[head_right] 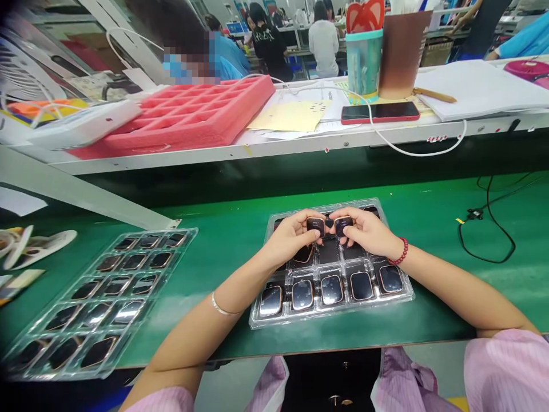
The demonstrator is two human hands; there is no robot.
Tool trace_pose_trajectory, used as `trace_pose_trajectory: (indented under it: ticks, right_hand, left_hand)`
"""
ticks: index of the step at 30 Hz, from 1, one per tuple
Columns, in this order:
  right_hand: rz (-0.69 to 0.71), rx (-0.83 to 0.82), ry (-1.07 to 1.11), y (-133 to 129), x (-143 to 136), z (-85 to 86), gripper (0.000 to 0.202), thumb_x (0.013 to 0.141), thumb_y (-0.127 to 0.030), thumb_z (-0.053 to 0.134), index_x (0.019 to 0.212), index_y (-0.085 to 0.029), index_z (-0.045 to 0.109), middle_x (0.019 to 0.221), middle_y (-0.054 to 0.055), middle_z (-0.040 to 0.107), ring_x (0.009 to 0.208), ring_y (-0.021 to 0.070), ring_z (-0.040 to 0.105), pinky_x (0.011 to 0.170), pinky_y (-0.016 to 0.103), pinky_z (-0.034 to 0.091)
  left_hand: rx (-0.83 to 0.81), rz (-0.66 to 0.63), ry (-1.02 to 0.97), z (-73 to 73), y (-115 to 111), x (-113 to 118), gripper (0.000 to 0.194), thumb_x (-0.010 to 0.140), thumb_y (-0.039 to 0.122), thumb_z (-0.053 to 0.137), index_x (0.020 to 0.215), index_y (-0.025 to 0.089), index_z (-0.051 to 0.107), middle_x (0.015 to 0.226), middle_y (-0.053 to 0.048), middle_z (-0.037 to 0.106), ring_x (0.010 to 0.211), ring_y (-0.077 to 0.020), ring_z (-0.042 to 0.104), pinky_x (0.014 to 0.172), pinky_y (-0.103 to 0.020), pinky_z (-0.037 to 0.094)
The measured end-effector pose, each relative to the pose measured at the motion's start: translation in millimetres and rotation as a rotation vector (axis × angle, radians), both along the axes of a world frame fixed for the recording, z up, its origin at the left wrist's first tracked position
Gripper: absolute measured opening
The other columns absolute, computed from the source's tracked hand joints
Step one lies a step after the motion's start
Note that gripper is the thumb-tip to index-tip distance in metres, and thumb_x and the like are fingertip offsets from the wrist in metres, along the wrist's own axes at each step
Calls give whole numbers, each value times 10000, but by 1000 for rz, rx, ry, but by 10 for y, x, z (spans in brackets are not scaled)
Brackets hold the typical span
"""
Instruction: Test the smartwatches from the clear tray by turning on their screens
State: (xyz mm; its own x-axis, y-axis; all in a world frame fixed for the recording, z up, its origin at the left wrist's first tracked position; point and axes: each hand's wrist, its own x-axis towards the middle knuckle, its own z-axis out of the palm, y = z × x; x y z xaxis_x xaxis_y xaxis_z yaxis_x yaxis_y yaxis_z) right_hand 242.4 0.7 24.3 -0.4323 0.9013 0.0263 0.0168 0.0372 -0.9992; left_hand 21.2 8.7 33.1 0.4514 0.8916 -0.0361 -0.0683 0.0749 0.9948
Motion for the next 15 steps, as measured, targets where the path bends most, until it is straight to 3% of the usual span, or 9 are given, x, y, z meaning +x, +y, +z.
trace_pose_trajectory:
  ticks: [15]
  right_hand:
    - [50, 28, -20, 23, 13, -43, 419, 783, -107, 631, 1196, -181, 636, 1066, 85, 763, 722, 134, 723, 607, 259, 611]
  left_hand:
    - [59, 43, 63, -44, 19, -12, 346, 702, 111, 706, 1040, 150, 641, 947, -37, 692, 734, -121, 645, 699, -264, 549]
